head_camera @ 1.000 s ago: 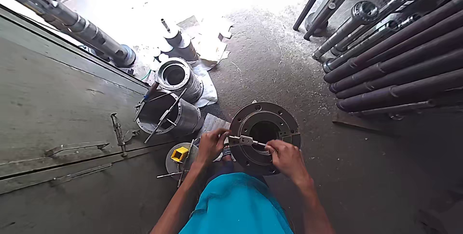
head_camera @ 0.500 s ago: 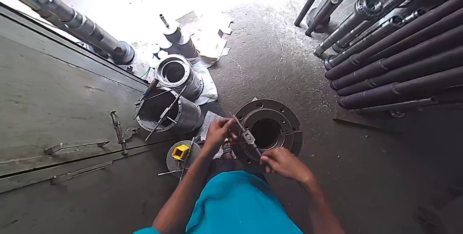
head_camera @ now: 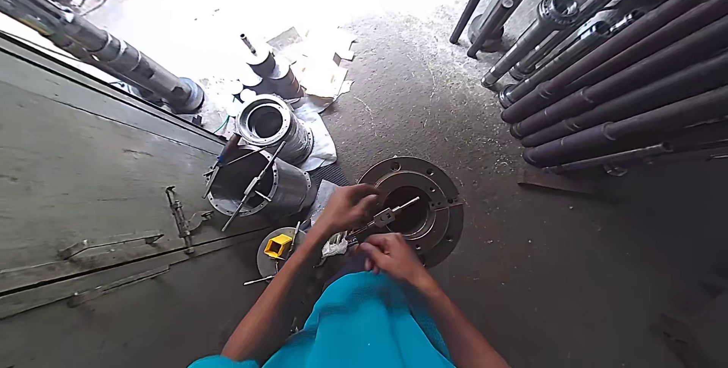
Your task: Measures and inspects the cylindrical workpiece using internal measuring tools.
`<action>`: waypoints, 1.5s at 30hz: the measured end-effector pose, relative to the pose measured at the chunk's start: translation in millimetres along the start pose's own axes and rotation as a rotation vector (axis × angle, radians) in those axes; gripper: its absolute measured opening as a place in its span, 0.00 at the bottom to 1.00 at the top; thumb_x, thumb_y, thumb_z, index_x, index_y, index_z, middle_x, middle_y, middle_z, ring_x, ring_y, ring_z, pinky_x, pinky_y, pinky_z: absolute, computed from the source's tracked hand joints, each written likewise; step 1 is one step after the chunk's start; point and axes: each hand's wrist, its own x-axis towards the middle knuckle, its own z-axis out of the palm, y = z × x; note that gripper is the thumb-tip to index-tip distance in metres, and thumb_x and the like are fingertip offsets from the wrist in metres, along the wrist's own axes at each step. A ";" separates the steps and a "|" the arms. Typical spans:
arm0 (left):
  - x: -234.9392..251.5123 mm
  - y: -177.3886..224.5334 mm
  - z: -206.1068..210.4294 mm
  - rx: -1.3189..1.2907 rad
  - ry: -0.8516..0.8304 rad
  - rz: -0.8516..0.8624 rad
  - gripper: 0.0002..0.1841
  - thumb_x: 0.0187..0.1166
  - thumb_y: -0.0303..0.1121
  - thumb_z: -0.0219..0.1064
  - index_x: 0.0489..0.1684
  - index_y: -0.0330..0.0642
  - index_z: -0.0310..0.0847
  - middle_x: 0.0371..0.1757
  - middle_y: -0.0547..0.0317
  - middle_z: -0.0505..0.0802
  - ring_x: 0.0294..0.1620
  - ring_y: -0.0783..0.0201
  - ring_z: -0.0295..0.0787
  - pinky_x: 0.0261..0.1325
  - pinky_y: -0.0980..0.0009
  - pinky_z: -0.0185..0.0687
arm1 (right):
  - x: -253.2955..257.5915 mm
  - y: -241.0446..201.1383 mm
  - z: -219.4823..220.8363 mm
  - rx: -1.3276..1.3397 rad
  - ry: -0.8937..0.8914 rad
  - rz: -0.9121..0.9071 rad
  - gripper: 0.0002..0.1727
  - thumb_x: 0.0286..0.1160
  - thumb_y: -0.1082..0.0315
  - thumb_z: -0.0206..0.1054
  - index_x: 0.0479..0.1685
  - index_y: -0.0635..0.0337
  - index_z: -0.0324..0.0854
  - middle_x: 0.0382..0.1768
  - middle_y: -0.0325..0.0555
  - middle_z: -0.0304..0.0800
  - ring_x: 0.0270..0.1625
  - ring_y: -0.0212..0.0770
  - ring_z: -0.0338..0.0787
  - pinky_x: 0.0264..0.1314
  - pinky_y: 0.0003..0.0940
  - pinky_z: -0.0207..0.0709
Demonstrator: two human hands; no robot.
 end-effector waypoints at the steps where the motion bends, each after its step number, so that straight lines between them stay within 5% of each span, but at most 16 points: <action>1: -21.8 -20.9 -5.8 -0.099 0.075 -0.043 0.15 0.86 0.40 0.62 0.57 0.44 0.91 0.51 0.61 0.97 0.49 0.68 0.94 0.58 0.60 0.89 | -5.0 -0.5 -15.7 -0.120 0.122 -0.120 0.16 0.87 0.63 0.58 0.45 0.62 0.92 0.28 0.40 0.94 0.28 0.31 0.91 0.38 0.33 0.89; 4: -83.4 -42.6 0.4 -0.304 0.127 -0.139 0.17 0.85 0.38 0.62 0.62 0.38 0.87 0.46 0.63 0.97 0.32 0.77 0.89 0.35 0.76 0.84 | 1.9 1.8 -68.7 -0.548 0.540 -0.314 0.14 0.82 0.60 0.64 0.44 0.54 0.95 0.41 0.43 0.97 0.43 0.39 0.95 0.50 0.43 0.89; 7: -114.0 -18.0 37.5 -0.511 0.256 -0.207 0.13 0.81 0.27 0.65 0.60 0.36 0.87 0.46 0.61 0.97 0.25 0.74 0.86 0.26 0.77 0.82 | 19.4 15.3 -109.0 -0.795 0.500 -0.264 0.15 0.80 0.54 0.64 0.47 0.49 0.95 0.52 0.44 0.94 0.53 0.49 0.91 0.53 0.51 0.84; 10: -106.8 -5.6 60.9 -0.567 0.514 -0.220 0.09 0.80 0.22 0.65 0.52 0.32 0.90 0.40 0.54 0.97 0.18 0.71 0.85 0.19 0.76 0.82 | 17.0 22.7 -110.3 -0.832 0.387 -0.196 0.21 0.86 0.53 0.58 0.41 0.57 0.93 0.39 0.49 0.94 0.47 0.54 0.93 0.48 0.54 0.85; 13: -89.3 -10.0 54.6 -0.564 0.552 -0.188 0.10 0.81 0.23 0.64 0.53 0.31 0.89 0.42 0.54 0.97 0.18 0.72 0.85 0.20 0.74 0.83 | -10.9 28.3 -84.6 -0.841 0.484 -0.125 0.23 0.89 0.55 0.52 0.44 0.59 0.93 0.36 0.50 0.95 0.44 0.53 0.94 0.49 0.52 0.86; 16: -53.1 -17.4 25.6 -0.453 0.462 -0.118 0.10 0.81 0.24 0.66 0.54 0.37 0.91 0.48 0.56 0.98 0.22 0.70 0.89 0.23 0.72 0.86 | -38.2 26.7 -37.6 -0.900 0.634 -0.049 0.24 0.86 0.58 0.52 0.30 0.60 0.90 0.23 0.49 0.90 0.33 0.52 0.93 0.36 0.50 0.85; 19: -22.7 -18.8 0.7 -0.295 0.292 -0.083 0.11 0.81 0.26 0.66 0.55 0.45 0.92 0.46 0.64 0.98 0.21 0.71 0.87 0.26 0.70 0.87 | -57.5 29.0 -5.2 -0.925 0.640 -0.021 0.23 0.84 0.57 0.52 0.28 0.57 0.89 0.19 0.45 0.88 0.26 0.47 0.92 0.30 0.45 0.84; 23: -44.4 -25.7 0.6 -0.049 0.344 -0.018 0.09 0.80 0.33 0.69 0.51 0.47 0.93 0.42 0.66 0.97 0.21 0.76 0.83 0.30 0.72 0.83 | -51.7 24.4 -49.4 -0.826 0.433 0.029 0.18 0.85 0.59 0.58 0.44 0.58 0.93 0.33 0.52 0.96 0.38 0.56 0.96 0.40 0.63 0.86; 25: -74.8 -25.1 16.4 0.067 0.450 0.010 0.11 0.80 0.36 0.68 0.50 0.46 0.95 0.39 0.62 0.97 0.23 0.73 0.83 0.32 0.70 0.82 | -30.7 23.7 -76.6 -0.860 0.431 -0.033 0.17 0.86 0.58 0.59 0.52 0.55 0.93 0.42 0.52 0.97 0.46 0.57 0.97 0.46 0.64 0.86; 30: -122.3 -6.3 72.4 0.182 0.466 0.078 0.13 0.80 0.42 0.70 0.48 0.46 0.96 0.37 0.61 0.98 0.30 0.68 0.92 0.38 0.67 0.91 | 44.8 20.9 -109.6 -0.869 0.390 -0.286 0.15 0.90 0.56 0.58 0.61 0.42 0.90 0.39 0.47 0.93 0.41 0.51 0.94 0.41 0.57 0.85; 33: -122.7 -3.6 81.0 0.011 0.514 0.009 0.11 0.78 0.36 0.71 0.48 0.41 0.95 0.38 0.61 0.98 0.30 0.74 0.92 0.38 0.74 0.91 | 49.0 -0.5 -109.5 -0.896 0.291 -0.219 0.13 0.87 0.62 0.61 0.57 0.44 0.91 0.40 0.47 0.92 0.42 0.52 0.93 0.41 0.58 0.85; 36: -101.0 1.9 55.7 -0.394 0.552 -0.231 0.10 0.82 0.28 0.68 0.52 0.36 0.92 0.40 0.58 0.98 0.25 0.70 0.92 0.30 0.71 0.92 | 7.2 -3.8 -113.7 -0.869 0.206 -0.008 0.15 0.85 0.60 0.61 0.52 0.52 0.93 0.42 0.52 0.96 0.48 0.57 0.95 0.52 0.66 0.83; 38: -67.0 0.8 27.6 -0.451 0.482 -0.276 0.10 0.85 0.29 0.64 0.54 0.38 0.91 0.43 0.58 0.97 0.22 0.68 0.90 0.25 0.69 0.90 | -20.9 -1.8 -105.9 -0.729 0.016 0.163 0.18 0.87 0.58 0.57 0.51 0.57 0.92 0.36 0.51 0.96 0.41 0.52 0.95 0.50 0.62 0.84; 40: -21.1 2.2 2.0 -0.342 0.299 -0.216 0.09 0.85 0.27 0.63 0.52 0.41 0.91 0.44 0.58 0.97 0.22 0.67 0.90 0.26 0.66 0.90 | -36.0 1.3 -79.1 -0.467 -0.171 0.250 0.21 0.92 0.59 0.52 0.51 0.63 0.89 0.29 0.46 0.93 0.30 0.42 0.92 0.44 0.48 0.88; 43: 41.4 30.2 -17.0 -0.052 -0.054 -0.076 0.08 0.80 0.27 0.68 0.47 0.44 0.94 0.44 0.57 0.98 0.43 0.60 0.95 0.54 0.50 0.87 | -30.8 10.7 -19.2 -0.017 -0.170 0.304 0.21 0.93 0.62 0.48 0.47 0.67 0.86 0.22 0.40 0.87 0.22 0.32 0.85 0.31 0.33 0.85; 45: 68.8 47.0 -6.2 0.141 -0.262 -0.001 0.08 0.74 0.28 0.72 0.45 0.46 0.96 0.42 0.56 0.98 0.46 0.55 0.94 0.56 0.44 0.84 | -14.8 7.5 22.8 0.248 -0.075 0.322 0.20 0.94 0.64 0.48 0.52 0.69 0.85 0.22 0.38 0.87 0.21 0.28 0.83 0.26 0.27 0.80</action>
